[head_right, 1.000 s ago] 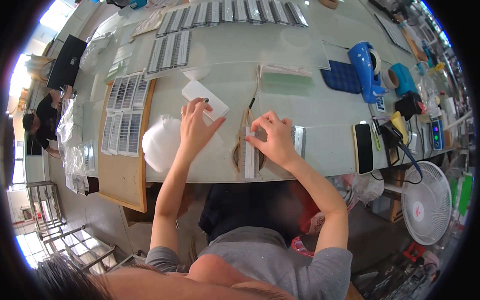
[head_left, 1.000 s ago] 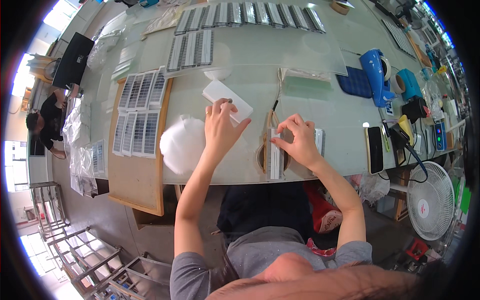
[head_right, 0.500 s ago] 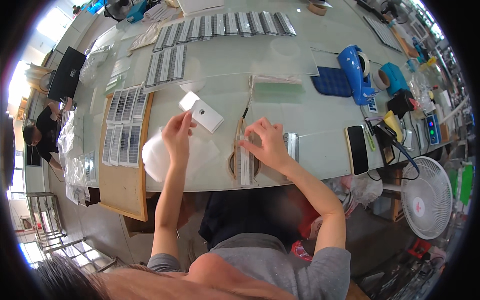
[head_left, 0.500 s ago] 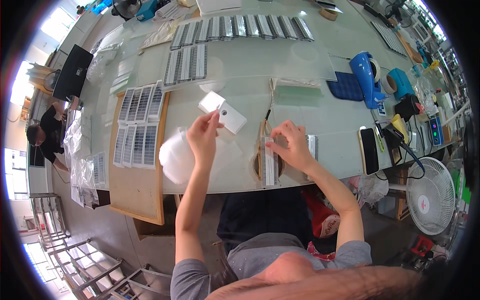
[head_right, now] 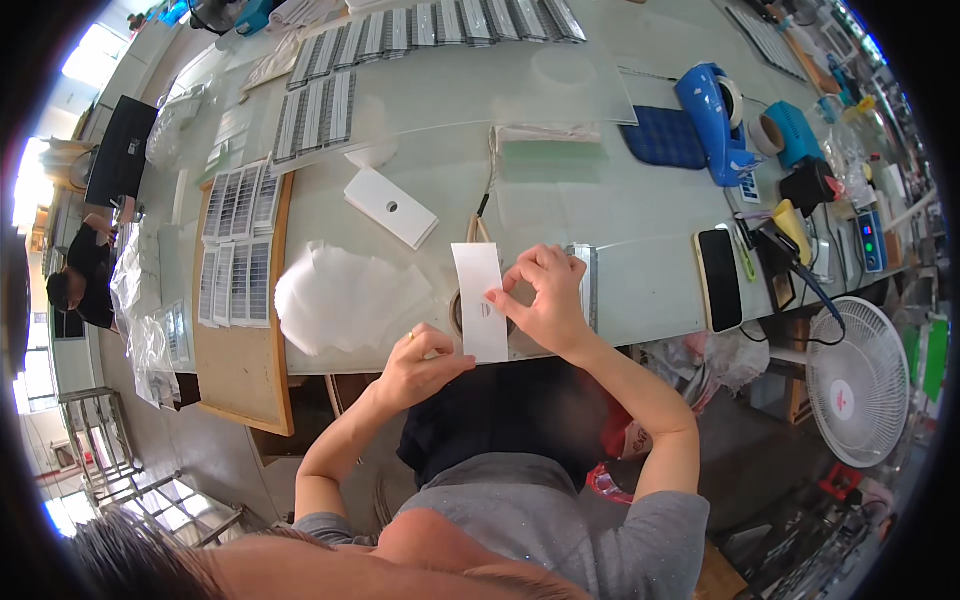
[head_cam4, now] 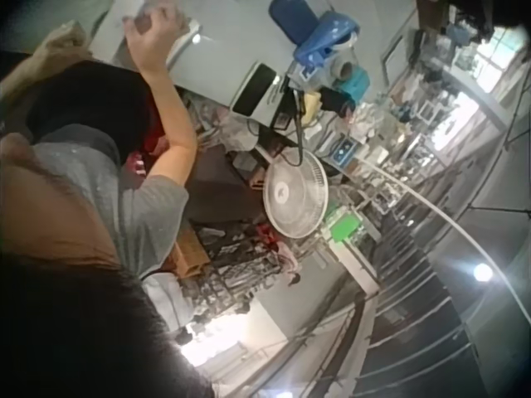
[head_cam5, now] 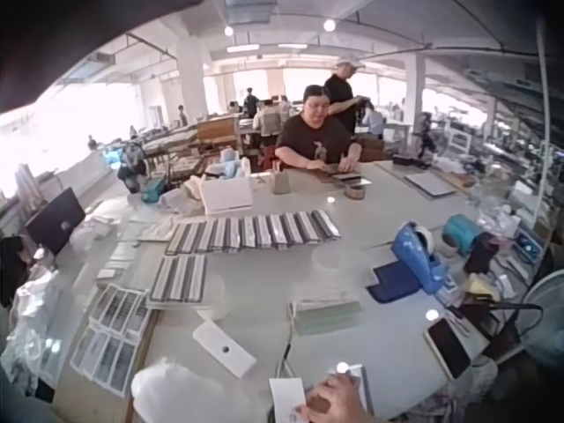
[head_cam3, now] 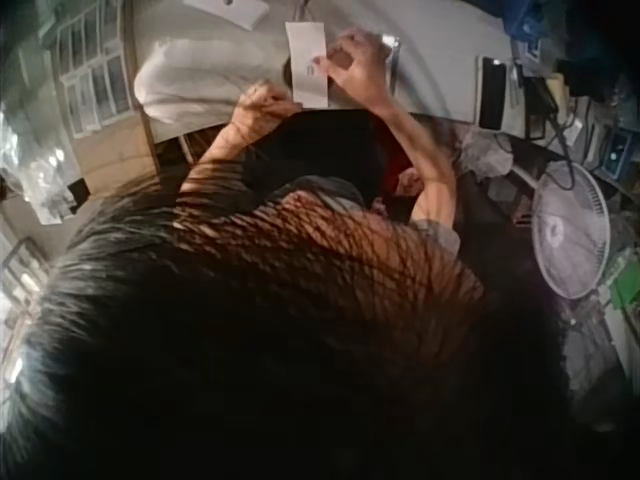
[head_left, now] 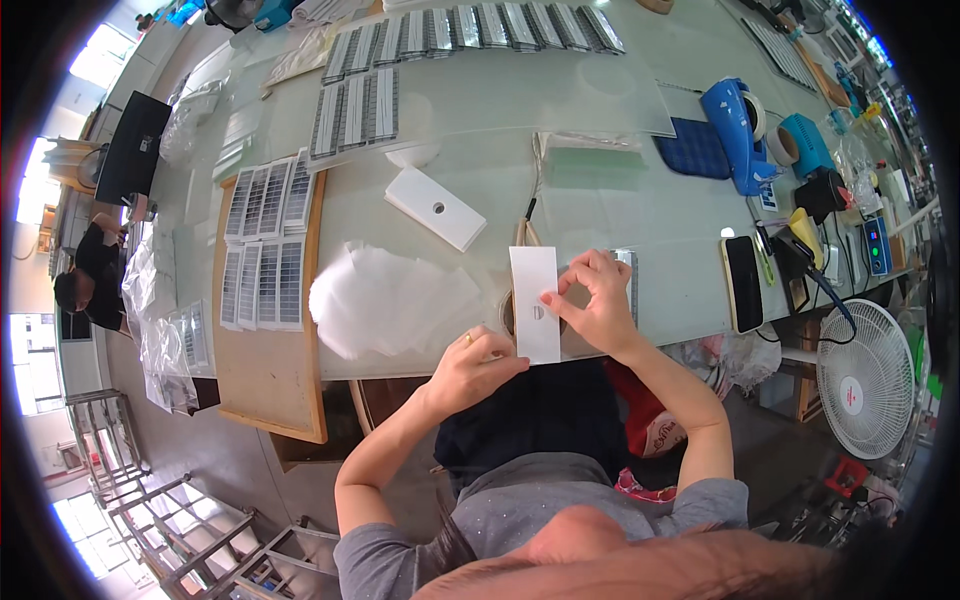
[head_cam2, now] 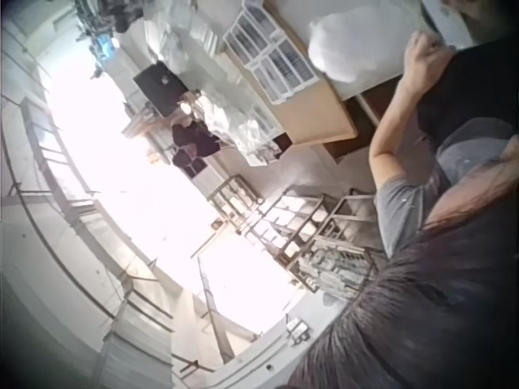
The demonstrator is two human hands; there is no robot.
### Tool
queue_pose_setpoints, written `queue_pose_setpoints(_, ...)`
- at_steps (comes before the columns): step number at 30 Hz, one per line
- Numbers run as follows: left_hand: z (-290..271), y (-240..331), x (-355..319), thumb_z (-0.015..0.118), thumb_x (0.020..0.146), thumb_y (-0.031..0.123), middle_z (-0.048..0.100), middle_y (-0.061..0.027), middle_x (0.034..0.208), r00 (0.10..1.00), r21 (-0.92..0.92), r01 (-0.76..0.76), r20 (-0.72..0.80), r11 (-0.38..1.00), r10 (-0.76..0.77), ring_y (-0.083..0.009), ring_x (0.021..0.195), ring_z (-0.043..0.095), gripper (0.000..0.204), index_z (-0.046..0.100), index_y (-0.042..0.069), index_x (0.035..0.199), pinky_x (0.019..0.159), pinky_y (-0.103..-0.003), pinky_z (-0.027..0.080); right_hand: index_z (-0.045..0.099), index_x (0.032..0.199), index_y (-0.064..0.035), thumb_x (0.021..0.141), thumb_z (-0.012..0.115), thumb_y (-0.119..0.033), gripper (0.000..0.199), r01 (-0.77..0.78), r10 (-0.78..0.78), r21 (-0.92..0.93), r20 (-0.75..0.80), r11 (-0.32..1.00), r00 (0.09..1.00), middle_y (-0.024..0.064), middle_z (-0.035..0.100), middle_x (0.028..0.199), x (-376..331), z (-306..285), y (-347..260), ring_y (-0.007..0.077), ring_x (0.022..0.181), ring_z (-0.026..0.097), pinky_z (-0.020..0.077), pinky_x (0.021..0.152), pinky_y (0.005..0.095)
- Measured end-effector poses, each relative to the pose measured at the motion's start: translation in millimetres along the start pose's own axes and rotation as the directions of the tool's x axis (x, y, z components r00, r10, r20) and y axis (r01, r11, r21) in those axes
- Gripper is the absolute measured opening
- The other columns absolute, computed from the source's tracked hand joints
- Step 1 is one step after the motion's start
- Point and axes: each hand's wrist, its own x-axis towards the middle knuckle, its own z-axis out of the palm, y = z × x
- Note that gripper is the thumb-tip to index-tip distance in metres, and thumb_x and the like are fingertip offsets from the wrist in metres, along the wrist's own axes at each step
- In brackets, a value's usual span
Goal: The person assembles mini solar panels by layering films, solar cell strips, and backing sheets onto a heated fixture by hand, pressing them together, and placing the assembled panels onto a wooden board.
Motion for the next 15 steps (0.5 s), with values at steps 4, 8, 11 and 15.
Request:
queue_pose_setpoints(4, 3.7, -1.5, -7.1, 0.078, 0.068, 0.004, 0.048, 0.0009, 0.086, 1.0, 0.027, 0.014, 0.012, 1.0, -0.015, -0.017, 0.075, 0.052, 0.026, 0.074, 0.015, 0.092, 0.064, -0.032, 0.047, 0.062, 0.074, -0.013, 0.075, 0.082, -0.03, 0.026, 0.031, -0.031, -0.029, -0.017, 0.999, 0.999, -0.0004, 0.055, 0.092, -5.7, 3.9, 2.5, 0.0194, 0.094, 0.049, 0.0257, 0.093, 0.0396)
queue_pose_setpoints(8, 4.8, -3.2, -7.5, 0.078, 0.068, 0.007, 0.049, 0.0018, 0.085, 1.0, 0.079, -0.025, 0.011, 0.997, 0.024, -0.016, 0.074, 0.051, 0.029, 0.074, 0.017, 0.094, 0.062, -0.031, 0.043, 0.062, 0.074, -0.013, 0.075, 0.082, -0.029, 0.026, 0.068, -0.07, -0.052, -0.041, 0.996, 0.997, -0.0004, 0.054, 0.092, -6.9, 5.5, 5.1, 0.0195, 0.092, 0.049, 0.0261, 0.092, 0.0397)
queue_pose_setpoints(11, 4.1, -4.2, -8.9, 0.079, 0.068, 0.009, 0.05, 0.0027, 0.086, 0.999, 0.11, -0.036, 0.028, 0.993, 0.033, -0.0156, 0.075, 0.051, 0.029, 0.074, 0.018, 0.095, 0.063, -0.031, 0.042, 0.061, 0.074, -0.013, 0.075, 0.082, -0.028, 0.026, 0.071, -0.073, -0.055, -0.038, 0.996, 0.997, -0.0002, 0.054, 0.092, -5.9, 7.4, 6.4, 0.0197, 0.093, 0.049, 0.0262, 0.091, 0.0397)
queue_pose_setpoints(15, 1.6, -3.4, -5.6, 0.078, 0.07, 0.01, 0.06, 0.0018, 0.099, 0.997, 0.106, -0.028, 0.07, 0.994, 0.021, -0.018, 0.092, 0.06, 0.024, 0.073, 0.016, 0.093, 0.072, -0.033, 0.047, 0.061, 0.073, -0.0136, 0.075, 0.082, -0.029, 0.026, 0.072, -0.074, -0.072, -0.03, 0.995, 0.997, -0.0001, 0.054, 0.094, -5.7, 7.7, 7.2, 0.02, 0.094, 0.049, 0.0262, 0.091, 0.0398)
